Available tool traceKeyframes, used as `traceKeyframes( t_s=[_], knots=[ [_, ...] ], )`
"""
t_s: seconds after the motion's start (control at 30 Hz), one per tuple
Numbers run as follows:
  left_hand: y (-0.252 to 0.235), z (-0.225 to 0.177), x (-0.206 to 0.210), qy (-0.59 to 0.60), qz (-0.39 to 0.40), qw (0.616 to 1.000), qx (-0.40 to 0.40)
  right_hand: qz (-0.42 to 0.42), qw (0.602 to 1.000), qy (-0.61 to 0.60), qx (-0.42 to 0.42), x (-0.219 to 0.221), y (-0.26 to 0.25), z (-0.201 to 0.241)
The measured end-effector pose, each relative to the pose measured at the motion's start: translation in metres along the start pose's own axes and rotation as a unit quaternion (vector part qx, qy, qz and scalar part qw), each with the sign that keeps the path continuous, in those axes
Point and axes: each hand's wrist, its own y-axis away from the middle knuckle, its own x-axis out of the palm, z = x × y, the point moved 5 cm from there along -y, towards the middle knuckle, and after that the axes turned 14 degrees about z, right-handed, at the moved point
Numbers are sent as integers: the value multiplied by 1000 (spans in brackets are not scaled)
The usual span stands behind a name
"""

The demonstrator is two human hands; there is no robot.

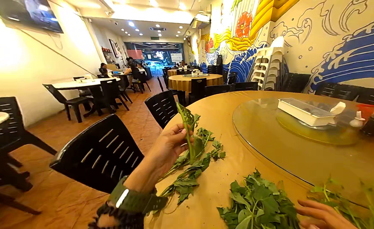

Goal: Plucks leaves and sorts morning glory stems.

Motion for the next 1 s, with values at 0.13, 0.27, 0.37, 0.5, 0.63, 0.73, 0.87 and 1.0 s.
traceKeyframes(
  t_s=[0.13,0.27,0.37,0.5,0.63,0.73,0.87,1.0],
  knots=[
    [5,3,59,113,124,984,60,-37,998,-18,-43,-1,-25,27],
    [3,33,107,279,245,924,90,-73,986,-121,-88,6,-60,49],
    [4,68,130,386,300,867,92,-75,966,-229,-98,17,-79,55],
    [10,99,136,404,304,859,79,-131,948,-277,-87,27,-83,41],
    [14,115,133,334,237,911,55,-175,957,-217,-79,32,-82,24],
    [18,118,136,202,233,951,41,-184,965,-165,-93,31,-81,22],
    [24,111,134,99,218,969,-54,-210,956,-174,-105,27,-80,20],
    [25,108,128,84,217,968,-89,-204,948,-221,-101,28,-82,18]
  ],
)
